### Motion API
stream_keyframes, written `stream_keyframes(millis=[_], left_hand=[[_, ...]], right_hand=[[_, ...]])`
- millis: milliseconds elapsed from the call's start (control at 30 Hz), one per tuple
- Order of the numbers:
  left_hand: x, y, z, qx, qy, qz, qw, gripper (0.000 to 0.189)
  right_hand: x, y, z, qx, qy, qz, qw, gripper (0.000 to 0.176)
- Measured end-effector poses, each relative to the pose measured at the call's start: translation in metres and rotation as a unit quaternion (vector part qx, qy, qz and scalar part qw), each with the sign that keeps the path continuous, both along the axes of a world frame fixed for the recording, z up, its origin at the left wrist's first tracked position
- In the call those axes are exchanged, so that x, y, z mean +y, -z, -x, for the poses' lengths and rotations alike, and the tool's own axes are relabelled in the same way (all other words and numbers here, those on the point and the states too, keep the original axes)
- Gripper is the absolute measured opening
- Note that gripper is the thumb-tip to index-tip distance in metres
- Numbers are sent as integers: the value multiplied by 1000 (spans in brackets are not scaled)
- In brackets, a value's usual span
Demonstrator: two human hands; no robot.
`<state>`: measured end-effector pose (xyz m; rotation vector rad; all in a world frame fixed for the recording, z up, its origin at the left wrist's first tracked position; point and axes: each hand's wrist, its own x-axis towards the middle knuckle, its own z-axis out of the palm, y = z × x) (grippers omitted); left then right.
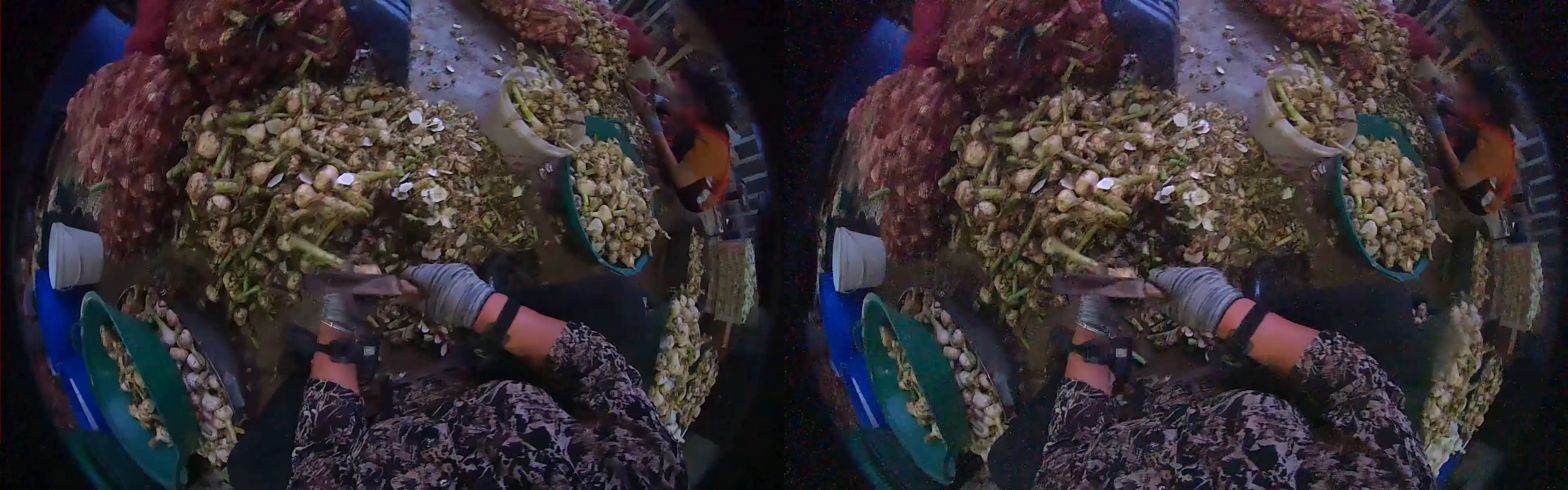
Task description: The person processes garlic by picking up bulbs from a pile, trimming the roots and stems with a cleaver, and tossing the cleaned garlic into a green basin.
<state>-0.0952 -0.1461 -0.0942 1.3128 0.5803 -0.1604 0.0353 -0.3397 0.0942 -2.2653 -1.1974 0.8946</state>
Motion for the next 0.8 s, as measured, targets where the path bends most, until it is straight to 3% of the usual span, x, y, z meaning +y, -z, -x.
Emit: stream_keyframes(millis=[67,100,133,167,200,233,267,300,333,367,400,433,467,533,567,600,633,667,733,767,800], left_hand=[[-12,-14,-14,107,-74,154,980,34],[-15,-14,-19,104,-71,152,980,34],[-15,-2,-20,58,85,38,994,31],[-15,7,-21,12,238,-79,968,29],[-14,15,-19,-34,382,-193,903,27],[-17,-6,-14,-34,383,-196,902,27],[-25,-50,-4,-110,266,-278,916,23],[-32,-85,3,-184,142,-354,906,19],[-38,-107,7,-186,141,-360,903,19],[-42,-124,9,-79,84,-193,974,17],[-42,-134,11,29,23,-15,999,19],[-39,-138,12,68,49,-23,996,21],[-41,-139,15,65,42,-23,997,21],[-56,-179,7,50,52,-86,994,26],[-56,-165,6,52,53,-86,994,26],[-55,-140,3,-50,21,64,996,35],[-55,-127,2,-149,-11,212,966,45],[-58,-152,6,-147,-7,211,966,45],[-62,-200,20,-139,-29,-98,985,63],[-60,-196,25,-139,-31,-102,984,63],[-59,-185,31,-174,-55,-49,982,68]], right_hand=[[-1,-10,0,-30,-42,-3,999,28],[-1,-3,2,-43,-44,-13,998,28],[-3,-7,3,-45,-42,-14,998,28],[-5,-12,6,-58,-42,-34,997,27],[-6,-16,7,-71,-41,-54,995,27],[-14,-20,3,-72,-51,-53,995,26],[-19,-18,-6,-73,-50,-57,995,26],[-21,-12,-18,-46,5,62,997,25],[-26,-4,-25,-20,60,180,982,25],[-37,7,-32,-26,58,173,983,25],[-49,21,-40,-27,76,168,983,31],[-52,27,-42,-26,92,166,982,38],[-49,39,-35,-30,85,165,982,38],[-35,49,-9,-52,67,-121,989,45],[-25,31,0,-50,68,-121,989,45],[-15,-4,11,31,94,-121,988,42],[-11,-23,16,112,120,-121,979,40],[-13,-23,13,113,124,-123,978,40],[-10,-12,3,228,176,-196,937,51],[-6,1,2,324,230,-199,896,49],[-8,13,2,326,226,-201,896,49]])
